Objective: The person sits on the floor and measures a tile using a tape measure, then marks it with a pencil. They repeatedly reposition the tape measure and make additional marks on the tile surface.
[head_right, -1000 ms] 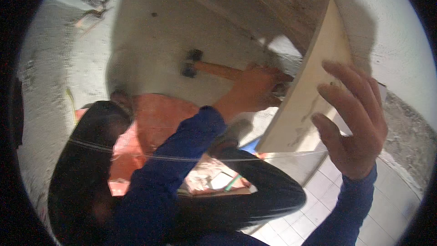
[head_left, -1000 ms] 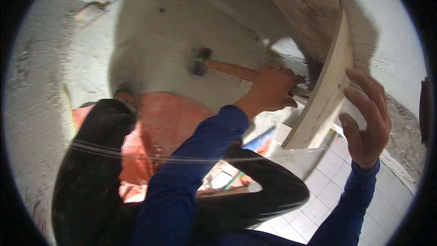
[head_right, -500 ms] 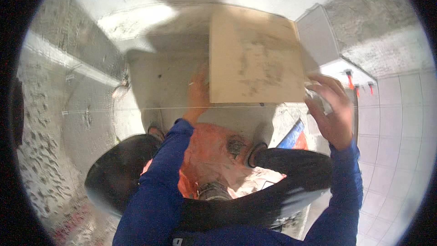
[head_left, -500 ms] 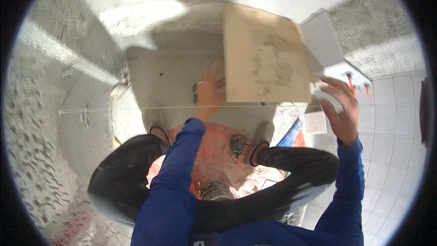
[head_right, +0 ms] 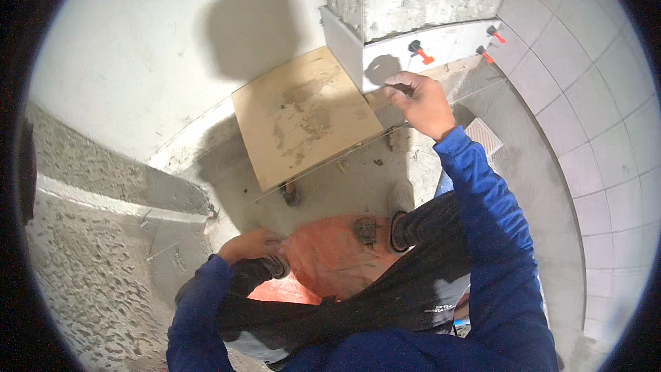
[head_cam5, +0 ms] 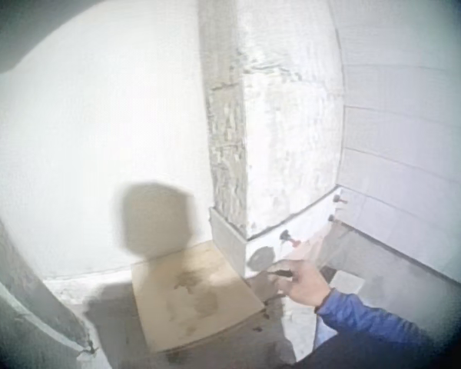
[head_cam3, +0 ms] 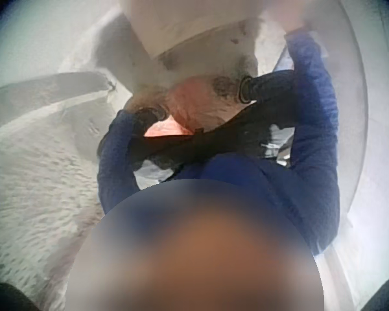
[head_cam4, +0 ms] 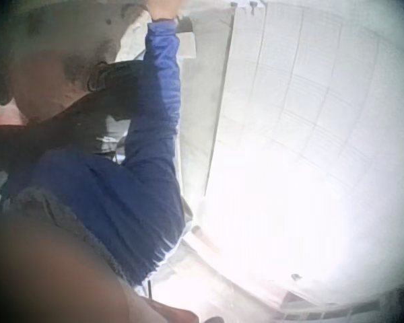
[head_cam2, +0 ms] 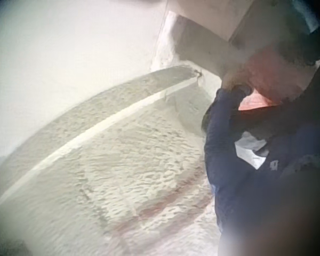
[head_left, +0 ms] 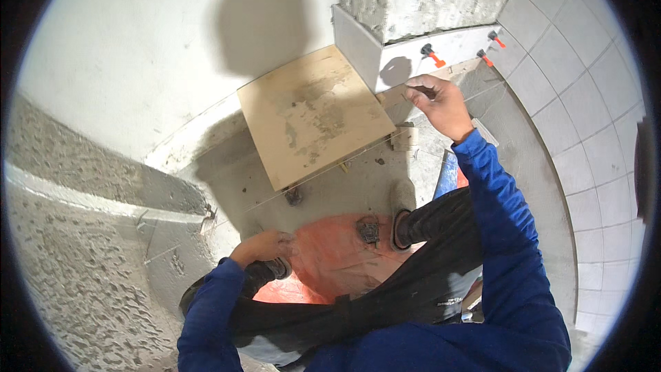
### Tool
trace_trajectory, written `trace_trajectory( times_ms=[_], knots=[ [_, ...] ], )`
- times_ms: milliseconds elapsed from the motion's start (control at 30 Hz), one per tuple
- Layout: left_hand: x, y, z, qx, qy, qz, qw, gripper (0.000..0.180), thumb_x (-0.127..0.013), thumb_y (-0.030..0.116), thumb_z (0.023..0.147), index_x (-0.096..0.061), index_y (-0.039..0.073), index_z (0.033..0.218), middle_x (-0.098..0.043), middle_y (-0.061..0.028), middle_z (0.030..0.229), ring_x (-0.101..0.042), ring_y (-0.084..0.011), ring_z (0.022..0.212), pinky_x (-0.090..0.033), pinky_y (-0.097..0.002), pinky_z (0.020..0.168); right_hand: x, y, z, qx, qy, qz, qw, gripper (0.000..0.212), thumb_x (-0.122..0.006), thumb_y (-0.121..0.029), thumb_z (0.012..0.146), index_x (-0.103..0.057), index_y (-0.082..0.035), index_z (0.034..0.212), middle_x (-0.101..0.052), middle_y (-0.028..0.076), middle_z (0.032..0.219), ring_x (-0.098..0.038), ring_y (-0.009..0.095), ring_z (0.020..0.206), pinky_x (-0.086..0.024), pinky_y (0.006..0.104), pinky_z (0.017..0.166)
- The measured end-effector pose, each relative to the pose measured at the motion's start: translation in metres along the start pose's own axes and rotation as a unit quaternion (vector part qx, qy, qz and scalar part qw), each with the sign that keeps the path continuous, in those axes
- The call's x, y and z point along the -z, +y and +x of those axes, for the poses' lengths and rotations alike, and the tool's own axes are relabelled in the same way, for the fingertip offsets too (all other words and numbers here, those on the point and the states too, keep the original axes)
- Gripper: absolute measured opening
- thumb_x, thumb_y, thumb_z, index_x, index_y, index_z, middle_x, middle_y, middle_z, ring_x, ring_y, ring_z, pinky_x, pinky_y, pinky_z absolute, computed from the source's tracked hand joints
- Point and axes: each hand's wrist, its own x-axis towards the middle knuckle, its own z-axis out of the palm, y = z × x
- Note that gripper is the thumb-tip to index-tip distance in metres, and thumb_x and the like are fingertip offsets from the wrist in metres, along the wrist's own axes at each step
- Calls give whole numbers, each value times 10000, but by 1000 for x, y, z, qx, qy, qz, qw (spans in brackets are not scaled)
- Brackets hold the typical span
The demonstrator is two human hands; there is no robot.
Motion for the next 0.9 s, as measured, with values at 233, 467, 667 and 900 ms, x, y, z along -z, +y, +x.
trace_trajectory(
  times_ms=[233,467,667,900],
  knots=[
    [93,55,-33,-14,349,-354,867,363,-672,255,924,-641,-9,1171,-705,-59,884,-653,-131,791,-529,-283,752,2,29,-12,-100,-67,-171,978,321,-662,-217,839,-686,-28,1097,-712,183,924,-697,256,807,-537,353,768],
    [142,0,28,96,486,-390,776,674,-630,416,931,-353,103,1458,-508,-181,1320,-599,-309,1044,-545,-464,792,-37,52,-6,-102,-69,-114,986,340,-639,-280,810,-700,-74,1072,-702,207,952,-673,369,919,-519,428,861],
    [136,-36,62,111,327,-579,739,714,-554,524,939,-337,89,1463,-448,-166,1399,-502,-387,1200,-467,-603,902,-53,60,8,-121,-69,-88,986,285,-619,-258,799,-724,-69,985,-700,201,959,-667,380,921,-516,439,857],
    [131,-41,82,77,311,-592,739,573,-541,451,972,-465,30,1354,-555,-126,1313,-566,-286,1164,-486,-508,935,-67,69,14,-119,-95,-128,980,283,-605,-282,808,-728,-66,944,-695,209,958,-659,394,919,-515,435,859]
  ],
)
